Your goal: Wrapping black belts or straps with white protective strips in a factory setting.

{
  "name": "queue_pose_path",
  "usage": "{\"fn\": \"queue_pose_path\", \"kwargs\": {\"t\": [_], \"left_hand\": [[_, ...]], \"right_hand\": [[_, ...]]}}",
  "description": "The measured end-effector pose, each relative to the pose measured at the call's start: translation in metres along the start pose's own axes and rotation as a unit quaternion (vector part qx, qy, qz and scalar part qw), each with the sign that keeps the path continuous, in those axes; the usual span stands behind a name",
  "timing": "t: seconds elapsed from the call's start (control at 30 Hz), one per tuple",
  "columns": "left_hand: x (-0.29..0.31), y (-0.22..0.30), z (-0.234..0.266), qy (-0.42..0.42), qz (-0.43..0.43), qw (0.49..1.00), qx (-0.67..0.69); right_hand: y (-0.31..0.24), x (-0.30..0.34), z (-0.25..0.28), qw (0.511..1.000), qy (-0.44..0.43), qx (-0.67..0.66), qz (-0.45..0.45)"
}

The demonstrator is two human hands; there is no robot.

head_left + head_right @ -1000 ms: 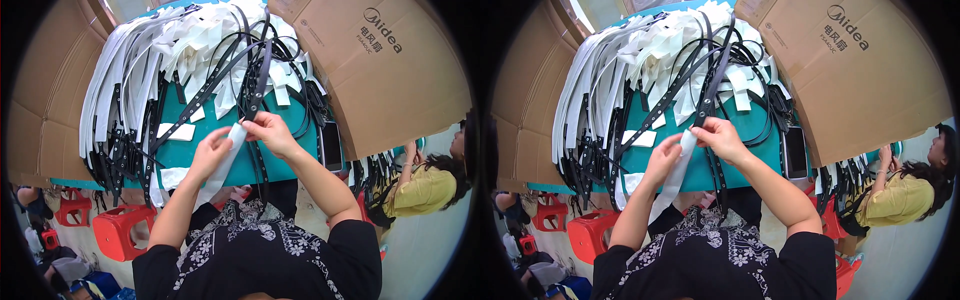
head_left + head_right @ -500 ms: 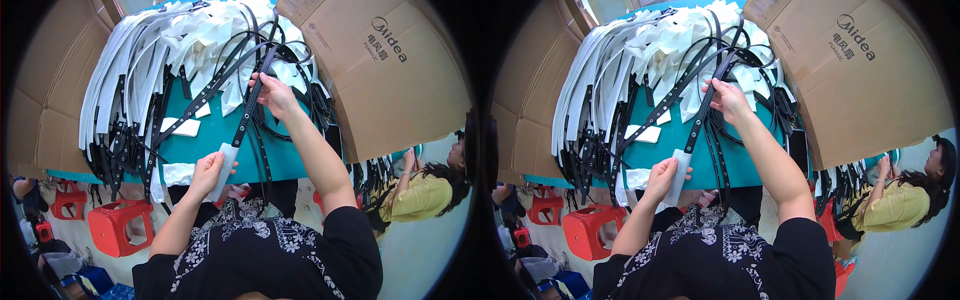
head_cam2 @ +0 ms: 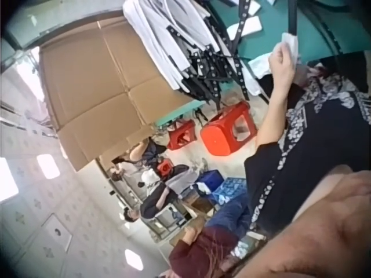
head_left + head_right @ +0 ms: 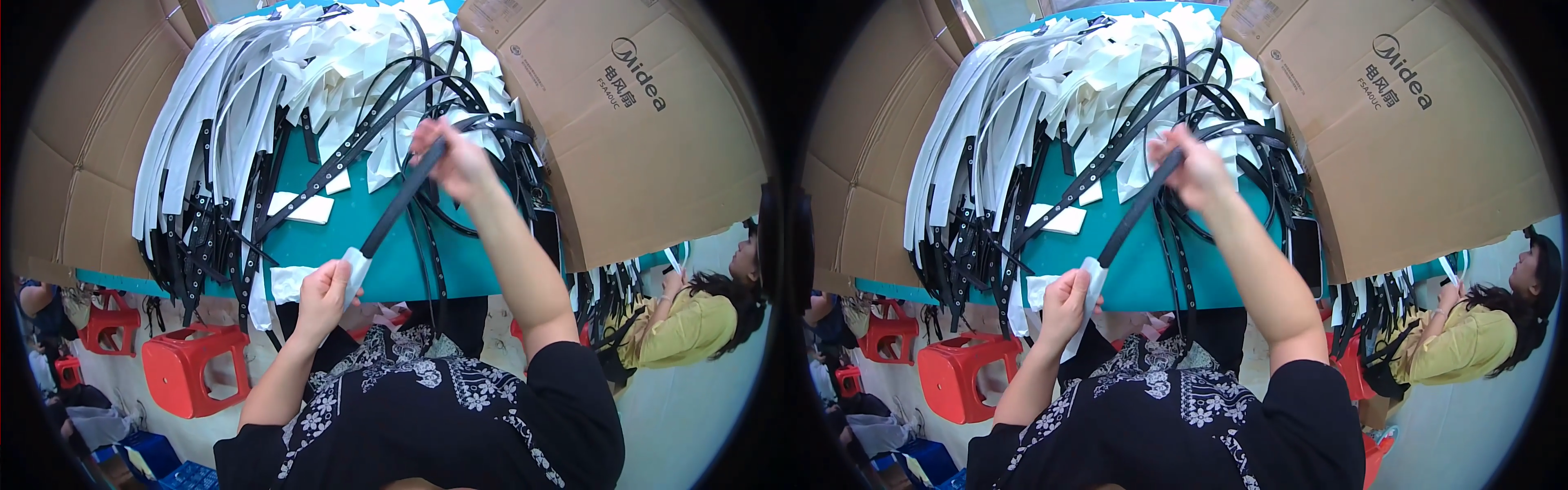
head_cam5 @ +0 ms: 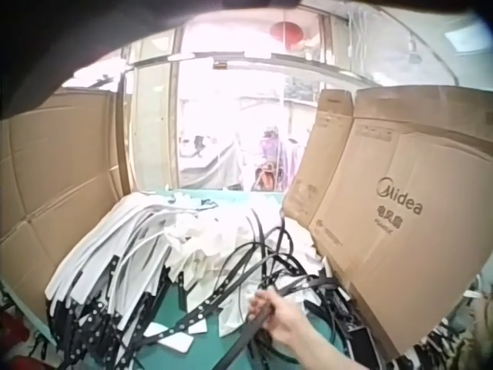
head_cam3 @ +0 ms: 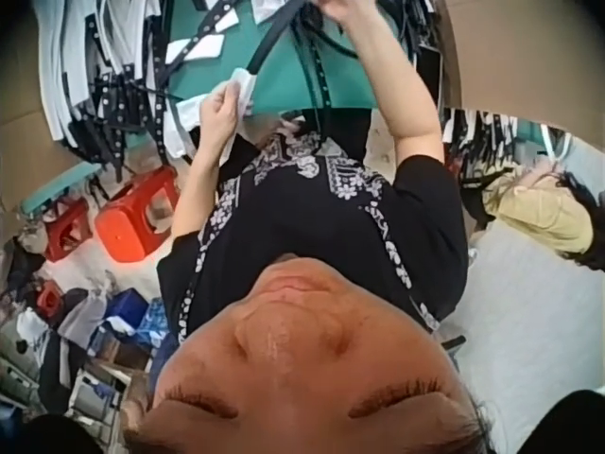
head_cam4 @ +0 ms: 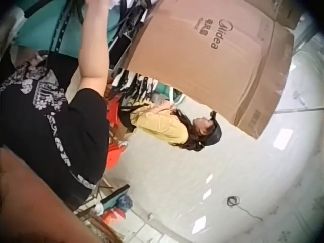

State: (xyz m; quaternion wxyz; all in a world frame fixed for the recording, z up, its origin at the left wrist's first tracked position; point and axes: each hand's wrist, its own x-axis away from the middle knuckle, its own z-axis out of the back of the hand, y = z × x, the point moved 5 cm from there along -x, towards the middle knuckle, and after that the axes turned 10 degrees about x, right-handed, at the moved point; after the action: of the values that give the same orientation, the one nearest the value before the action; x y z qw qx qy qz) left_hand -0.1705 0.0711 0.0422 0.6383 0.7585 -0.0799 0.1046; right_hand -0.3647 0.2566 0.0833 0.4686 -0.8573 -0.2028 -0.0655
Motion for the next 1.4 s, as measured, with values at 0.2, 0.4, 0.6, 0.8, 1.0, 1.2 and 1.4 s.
{"fn": "queue_pose_path", "kwargs": {"t": [0.2,0.4,0.6,0.8,1.0,1.2,1.4], "left_hand": [[0.002,0.004,-0.006,-0.022,-0.055,0.998,0.021],[-0.002,0.009,-0.006,-0.006,-0.084,0.995,0.05],[0.004,0.014,-0.01,-0.079,-0.073,0.989,0.105],[0.052,0.076,0.021,-0.084,-0.128,0.986,0.066],[0.108,0.178,0.068,0.01,-0.057,0.972,-0.228],[0.059,0.042,0.101,-0.06,0.007,0.987,-0.146],[0.035,0.043,0.073,-0.102,-0.014,0.994,-0.035]], "right_hand": [[-0.01,0.033,-0.053,0.965,-0.094,0.203,0.139],[-0.065,0.06,-0.081,0.986,-0.088,-0.029,0.139],[-0.074,0.089,-0.137,0.959,-0.253,-0.103,0.073],[-0.075,0.098,-0.16,0.949,-0.255,-0.097,0.155],[-0.064,0.115,-0.188,0.932,-0.267,-0.105,0.223],[-0.005,0.101,-0.154,0.961,-0.202,-0.165,0.094],[0.04,0.114,-0.148,0.966,-0.198,-0.128,0.106]]}}
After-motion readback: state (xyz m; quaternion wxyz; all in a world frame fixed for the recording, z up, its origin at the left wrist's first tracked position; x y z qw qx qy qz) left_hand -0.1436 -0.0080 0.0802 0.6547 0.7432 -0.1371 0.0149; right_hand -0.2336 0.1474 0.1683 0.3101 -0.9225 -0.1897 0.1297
